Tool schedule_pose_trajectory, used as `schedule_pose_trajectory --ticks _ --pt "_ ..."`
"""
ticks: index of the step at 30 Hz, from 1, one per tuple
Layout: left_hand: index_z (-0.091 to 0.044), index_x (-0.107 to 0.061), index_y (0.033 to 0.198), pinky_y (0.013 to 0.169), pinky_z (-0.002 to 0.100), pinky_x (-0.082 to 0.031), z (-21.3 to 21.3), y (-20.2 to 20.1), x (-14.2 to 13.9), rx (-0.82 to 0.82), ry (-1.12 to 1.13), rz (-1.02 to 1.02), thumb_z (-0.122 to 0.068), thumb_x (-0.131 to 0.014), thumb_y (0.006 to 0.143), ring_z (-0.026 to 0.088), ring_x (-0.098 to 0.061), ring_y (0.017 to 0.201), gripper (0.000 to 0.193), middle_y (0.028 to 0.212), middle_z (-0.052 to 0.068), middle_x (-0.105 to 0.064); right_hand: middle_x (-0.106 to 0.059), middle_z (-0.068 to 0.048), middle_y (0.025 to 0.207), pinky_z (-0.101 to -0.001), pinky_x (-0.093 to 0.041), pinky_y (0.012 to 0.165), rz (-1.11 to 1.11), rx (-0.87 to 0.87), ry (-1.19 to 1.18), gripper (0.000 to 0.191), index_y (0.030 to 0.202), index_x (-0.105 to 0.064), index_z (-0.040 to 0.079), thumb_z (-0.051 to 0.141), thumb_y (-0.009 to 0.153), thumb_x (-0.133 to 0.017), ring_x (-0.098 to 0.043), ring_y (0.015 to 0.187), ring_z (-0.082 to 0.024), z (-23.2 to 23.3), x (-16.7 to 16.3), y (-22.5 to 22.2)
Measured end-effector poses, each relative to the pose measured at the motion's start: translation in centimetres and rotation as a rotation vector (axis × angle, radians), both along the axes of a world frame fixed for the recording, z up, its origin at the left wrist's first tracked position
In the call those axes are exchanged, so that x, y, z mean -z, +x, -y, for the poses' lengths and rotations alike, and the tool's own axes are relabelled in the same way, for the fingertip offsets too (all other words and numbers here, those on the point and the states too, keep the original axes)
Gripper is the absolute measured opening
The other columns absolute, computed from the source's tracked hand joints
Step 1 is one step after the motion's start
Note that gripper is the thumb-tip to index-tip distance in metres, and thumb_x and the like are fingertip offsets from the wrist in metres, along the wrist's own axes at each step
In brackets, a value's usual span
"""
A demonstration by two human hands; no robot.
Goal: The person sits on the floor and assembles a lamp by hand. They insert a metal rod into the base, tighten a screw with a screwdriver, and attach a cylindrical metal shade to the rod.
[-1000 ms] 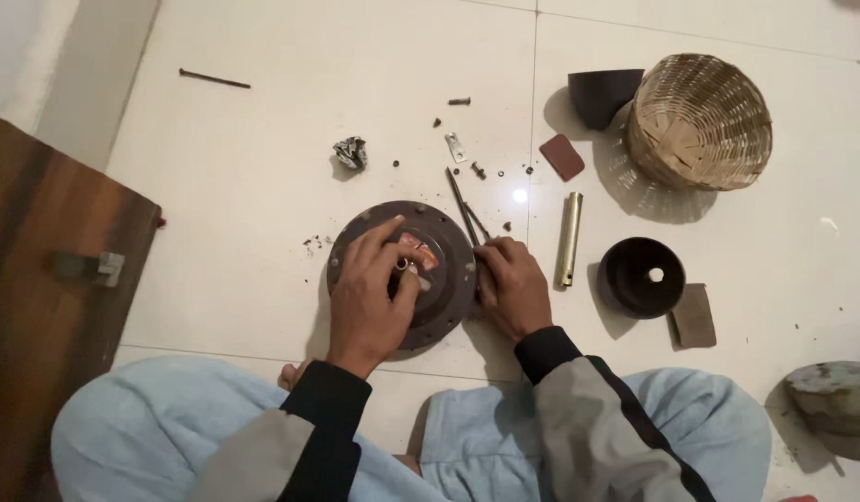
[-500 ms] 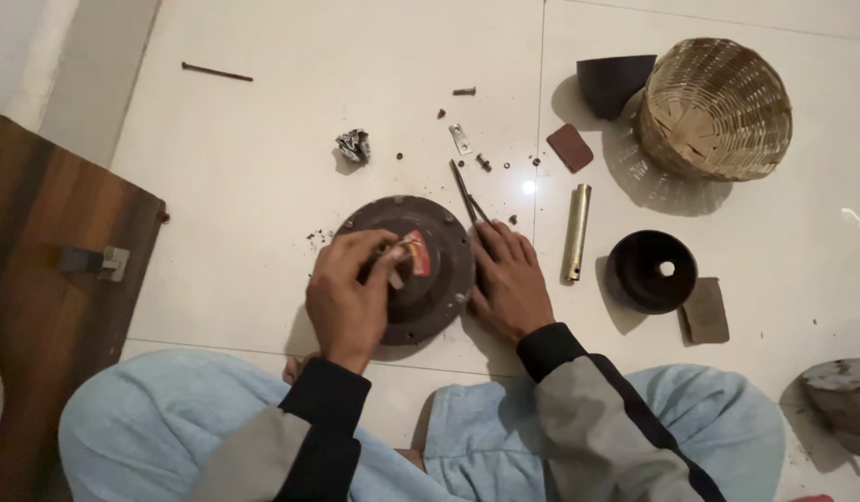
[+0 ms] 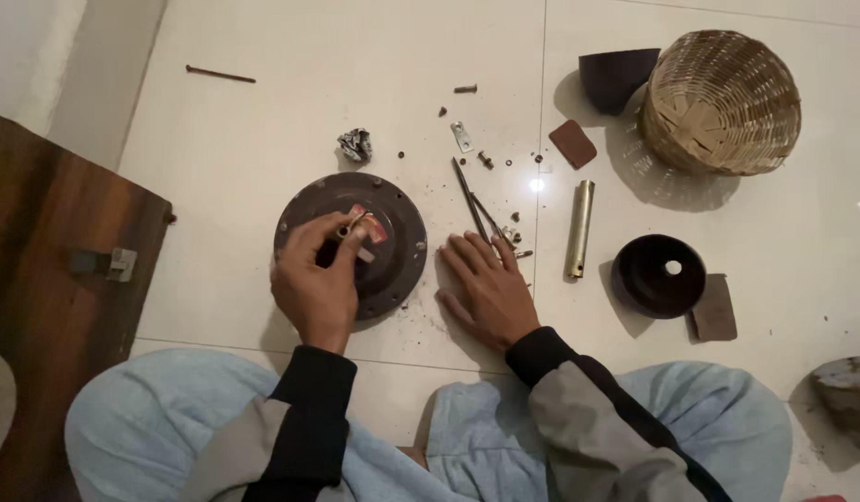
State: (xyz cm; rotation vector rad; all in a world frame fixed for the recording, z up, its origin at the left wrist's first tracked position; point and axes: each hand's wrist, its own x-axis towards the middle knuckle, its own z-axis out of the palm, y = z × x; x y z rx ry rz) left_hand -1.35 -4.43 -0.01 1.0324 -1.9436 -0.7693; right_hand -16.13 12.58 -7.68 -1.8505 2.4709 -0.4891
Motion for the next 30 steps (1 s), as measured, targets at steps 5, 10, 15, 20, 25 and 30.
schedule_pose_trajectory --ticks 5,10,15,20,25,30 --pt "-0.006 -0.078 0.102 0.075 0.027 -0.058 -0.2 0.0 0.2 0.035 0.225 -0.132 -0.013 -0.083 0.086 0.014 -0.075 0.085 0.019 0.102 0.005 -0.079 -0.055 -0.017 0.142 -0.0488 -0.028 0.123 0.207 0.080 -0.144 0.060 0.146 -0.049 0.004 0.017 0.089 -0.063 -0.045 0.141 -0.035 -0.1 -1.2 0.1" --pt "-0.004 -0.078 0.105 0.077 0.028 -0.059 -0.7 -0.1 0.4 0.102 0.285 -0.161 -0.013 -0.081 0.088 0.014 -0.077 0.089 0.019 0.108 0.008 -0.080 -0.057 -0.020 0.139 -0.0466 -0.040 0.114 0.330 0.119 -0.256 0.061 0.144 -0.049 0.005 0.015 0.087 -0.069 -0.052 0.132 -0.038 0.0 -2.3 1.0" --pt "-0.002 -0.077 0.108 0.087 0.032 -0.060 -2.0 -0.7 0.5 0.302 0.143 -0.172 -0.011 -0.078 0.089 0.022 -0.077 0.105 0.021 0.113 0.012 -0.078 -0.051 -0.020 0.149 -0.0431 -0.046 0.110 0.514 0.087 -0.297 0.075 0.153 -0.041 0.005 0.010 0.081 -0.062 -0.052 0.135 -0.038 -0.4 -2.9 1.0" --pt "-0.008 -0.075 0.112 0.084 0.032 -0.060 -4.1 -2.0 -0.1 0.460 0.338 -0.146 -0.017 -0.076 0.090 0.026 -0.078 0.101 0.023 0.115 0.009 -0.078 -0.047 -0.020 0.154 -0.0476 -0.039 0.117 0.401 0.055 -0.299 0.080 0.154 -0.042 0.006 0.012 0.076 -0.064 -0.047 0.141 -0.042 -0.9 -3.3 0.9" --pt "-0.009 -0.074 0.114 0.089 0.036 -0.058 -4.8 -2.1 -0.4 0.446 0.257 -0.161 -0.018 -0.071 0.096 0.030 -0.073 0.110 0.021 0.126 0.010 -0.074 -0.044 -0.021 0.156 -0.0481 -0.039 0.117 0.380 0.044 -0.267 0.077 0.150 -0.046 0.007 0.014 0.076 -0.066 -0.045 0.142 -0.043 -1.4 -3.9 0.8" --pt "-0.010 -0.075 0.113 0.087 0.037 -0.058 -4.8 -1.9 -0.4 0.389 0.202 -0.072 -0.022 -0.072 0.095 0.031 -0.073 0.106 0.022 0.120 0.009 -0.075 -0.045 -0.019 0.156 -0.0471 -0.043 0.115 0.358 0.052 -0.274 0.076 0.150 -0.048 0.008 0.015 0.076 -0.065 -0.048 0.141 -0.042 -1.3 -4.0 1.1"
